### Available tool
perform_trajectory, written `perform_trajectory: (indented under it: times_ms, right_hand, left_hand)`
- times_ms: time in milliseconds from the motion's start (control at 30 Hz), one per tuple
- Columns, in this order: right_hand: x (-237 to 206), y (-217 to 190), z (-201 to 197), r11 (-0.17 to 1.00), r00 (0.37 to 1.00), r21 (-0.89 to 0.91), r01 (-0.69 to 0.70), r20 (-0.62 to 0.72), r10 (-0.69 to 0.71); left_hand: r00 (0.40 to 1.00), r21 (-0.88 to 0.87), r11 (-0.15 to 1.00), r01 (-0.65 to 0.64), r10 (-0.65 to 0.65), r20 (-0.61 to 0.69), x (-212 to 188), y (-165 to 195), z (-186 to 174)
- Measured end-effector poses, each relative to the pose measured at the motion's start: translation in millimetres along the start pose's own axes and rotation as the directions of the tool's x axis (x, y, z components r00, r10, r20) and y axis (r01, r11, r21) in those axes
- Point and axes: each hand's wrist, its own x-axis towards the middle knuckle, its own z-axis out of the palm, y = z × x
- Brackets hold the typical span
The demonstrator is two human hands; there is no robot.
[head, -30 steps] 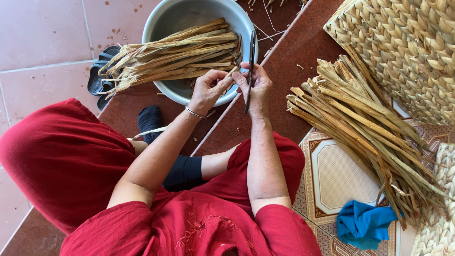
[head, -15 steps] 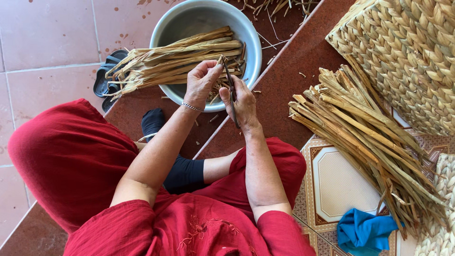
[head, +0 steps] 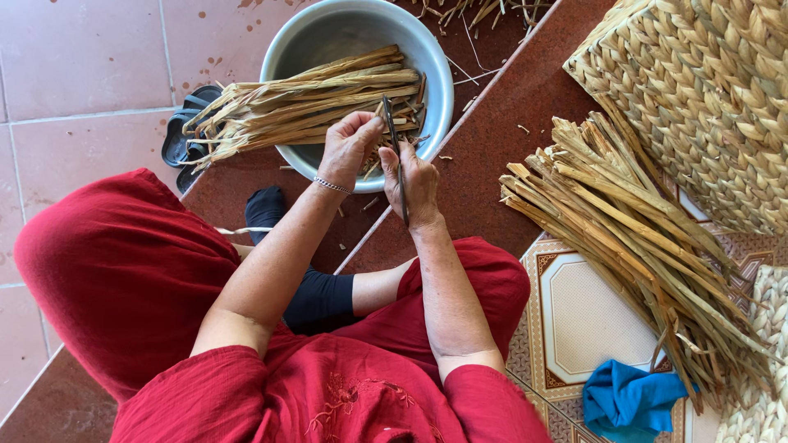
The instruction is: The person sits on a tiled floor and uses scissors to trim dried plant strips, cutting off ends and separating pieces. Trimmed pieces are placed into a metal bowl, while longer strips are set aside on the floor. The person handles the strips one at a time throughout the clip.
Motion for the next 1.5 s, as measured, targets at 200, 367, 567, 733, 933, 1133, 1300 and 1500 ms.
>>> perform_trajectory:
  times_ms: [200, 367, 567, 733, 933, 1133, 1300, 1500]
  right_hand:
    - [8.2, 12.6, -6.9, 0.877, 0.946, 0.355, -0.324, 0.102, 0.308]
    - [16.9, 15.5, -15.2, 0.612, 0.878, 0.668, -0.423, 0.137, 0.458]
    - [22.4, 29.3, -22.0, 0.517, 0.827, 0.787, -0.338, -0.013, 0.561]
    - [26.0, 53.4, -38.4, 0.183, 0.748, 0.944, -0.273, 0.090, 0.657]
    - [21.1, 60.3, -48.7, 0.259, 0.730, 0.916, -0.305, 0.050, 0.681]
    - [24.4, 59.8, -47.2, 0.672, 0.785, 0.547, -0.499, -0.044, 0.618]
    - [18.9, 55.1, -43.3, 0.904, 0.907, 0.122, -0.409, -0.054, 0.418]
    - [16.6, 43.8, -38.2, 0.913, 0.950, 0.279, -0.299, 0.173, 0.259]
  left_hand:
    - [0.998, 0.106, 0.993, -0.042, 0.037, 0.050, -9.3, -9.2, -4.6]
    - [0.975, 0.311, 0.928, -0.204, 0.164, 0.152, -18.5, -11.5, 0.2]
    - [0.794, 0.759, 0.358, -0.543, 0.514, 0.326, -58.7, -23.8, -0.6]
    - [0.984, 0.481, 0.872, -0.094, 0.009, 0.176, -76.0, -32.6, -0.4]
    - [0.903, -0.271, 0.957, -0.104, -0.023, -0.428, -18.7, 28.8, -50.3]
    - [0.832, -0.450, 0.790, -0.417, 0.132, -0.539, -6.8, 78.8, -101.5]
    - [0.916, 0.060, 0.973, -0.223, 0.230, -0.329, -20.0, 61.4, -88.5]
    - [0.942, 0.421, 0.858, -0.294, 0.335, -0.027, -22.3, 24.8, -67.7]
